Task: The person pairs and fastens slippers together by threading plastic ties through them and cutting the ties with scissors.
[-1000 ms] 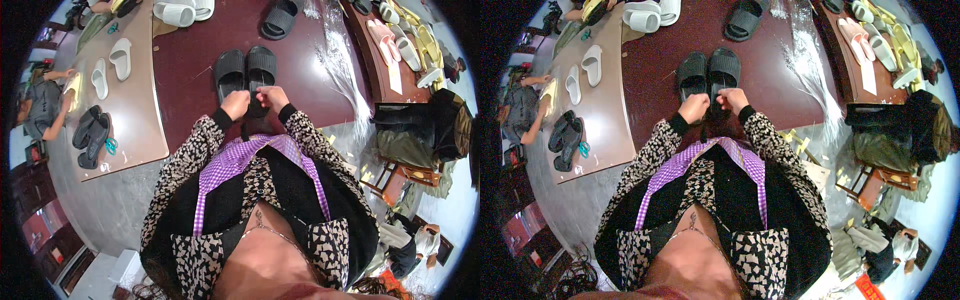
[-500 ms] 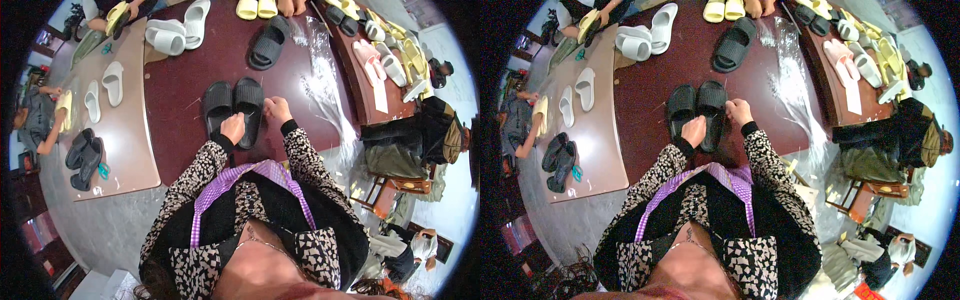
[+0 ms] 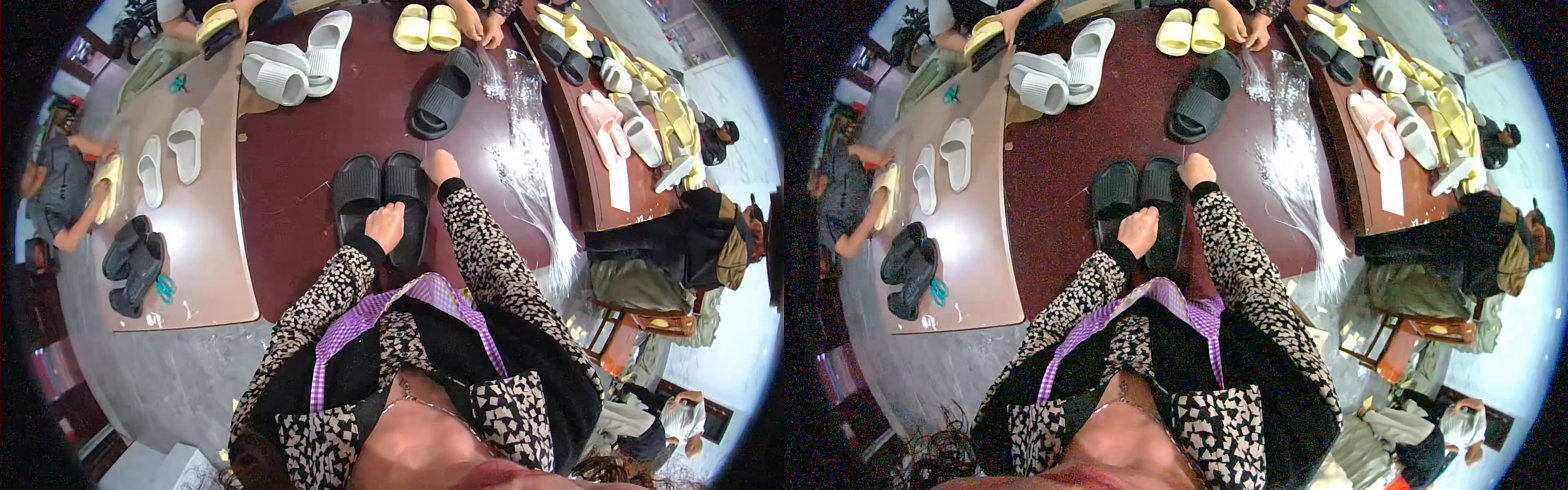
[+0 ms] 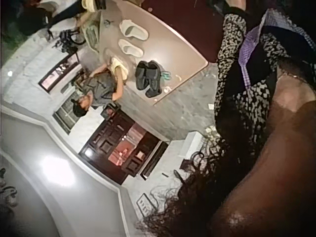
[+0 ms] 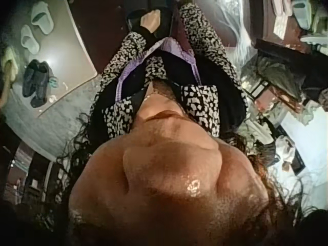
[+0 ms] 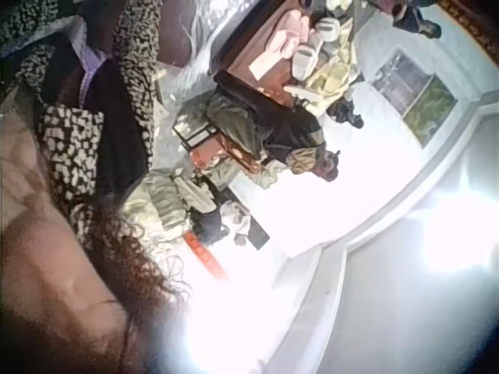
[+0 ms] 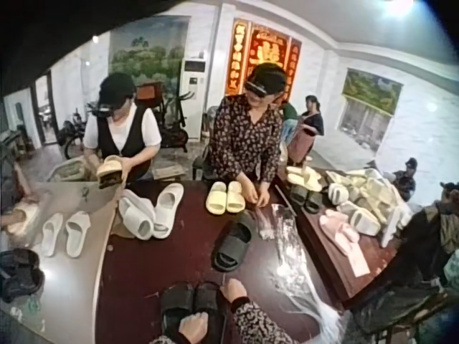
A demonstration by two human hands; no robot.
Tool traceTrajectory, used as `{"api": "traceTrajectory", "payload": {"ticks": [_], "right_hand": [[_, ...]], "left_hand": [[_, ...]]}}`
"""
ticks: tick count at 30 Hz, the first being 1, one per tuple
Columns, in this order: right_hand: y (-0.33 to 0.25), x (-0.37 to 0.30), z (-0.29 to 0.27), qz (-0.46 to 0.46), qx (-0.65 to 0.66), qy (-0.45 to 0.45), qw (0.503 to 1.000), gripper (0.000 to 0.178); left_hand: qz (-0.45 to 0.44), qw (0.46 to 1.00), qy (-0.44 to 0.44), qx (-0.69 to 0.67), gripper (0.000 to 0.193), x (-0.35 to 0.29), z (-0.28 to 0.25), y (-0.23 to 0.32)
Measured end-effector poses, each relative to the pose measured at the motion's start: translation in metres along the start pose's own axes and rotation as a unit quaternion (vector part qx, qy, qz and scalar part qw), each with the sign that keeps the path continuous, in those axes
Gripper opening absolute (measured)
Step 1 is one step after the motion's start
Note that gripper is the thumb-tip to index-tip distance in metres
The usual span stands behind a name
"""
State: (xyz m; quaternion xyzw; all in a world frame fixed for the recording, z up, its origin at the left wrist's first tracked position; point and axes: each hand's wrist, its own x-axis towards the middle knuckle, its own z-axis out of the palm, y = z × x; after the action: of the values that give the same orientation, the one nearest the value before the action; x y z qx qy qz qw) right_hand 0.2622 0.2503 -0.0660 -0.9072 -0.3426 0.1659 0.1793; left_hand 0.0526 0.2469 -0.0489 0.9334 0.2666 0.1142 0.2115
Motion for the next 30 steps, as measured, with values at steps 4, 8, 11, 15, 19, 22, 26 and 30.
{"api": "traceTrajectory", "payload": {"ticks": [4, 8, 11, 15, 19, 22, 26, 30], "right_hand": [[-0.003, -0.004, 0.005, -0.018, 0.005, 0.030, 0.999, 0.029], [-0.004, -0.008, 0.009, -0.043, 0.047, 0.065, 0.996, 0.023], [0.002, -0.007, 0.013, -0.090, 0.091, 0.126, 0.984, 0.018], [0.017, 0.006, 0.014, -0.104, 0.162, 0.138, 0.972, 0.013], [0.006, -0.007, 0.007, -0.078, 0.331, 0.018, 0.940, 0.013], [0.009, -0.019, 0.006, -0.071, 0.362, -0.059, 0.928, 0.012], [0.016, -0.020, 0.008, -0.091, 0.309, -0.114, 0.940, 0.010], [0.014, -0.020, 0.008, -0.106, 0.253, -0.094, 0.957, 0.008]], "left_hand": [[0.008, 1.000, -0.003, -0.006, 0.004, -0.001, 0.002, -0.003], [0.003, 1.000, 0.001, -0.014, 0.004, -0.005, 0.001, -0.001], [0.008, 1.000, 0.022, -0.015, 0.005, -0.006, 0.000, -0.003], [0.011, 0.997, 0.051, -0.050, 0.007, -0.022, -0.004, -0.003], [-0.004, 0.990, 0.050, -0.133, 0.009, -0.038, -0.011, -0.010], [0.002, 0.982, 0.032, -0.188, 0.009, -0.049, -0.017, -0.010], [0.037, 0.976, 0.013, -0.212, 0.009, -0.051, -0.016, -0.026], [0.038, 0.986, -0.002, -0.165, 0.009, -0.041, -0.019, -0.046]]}}
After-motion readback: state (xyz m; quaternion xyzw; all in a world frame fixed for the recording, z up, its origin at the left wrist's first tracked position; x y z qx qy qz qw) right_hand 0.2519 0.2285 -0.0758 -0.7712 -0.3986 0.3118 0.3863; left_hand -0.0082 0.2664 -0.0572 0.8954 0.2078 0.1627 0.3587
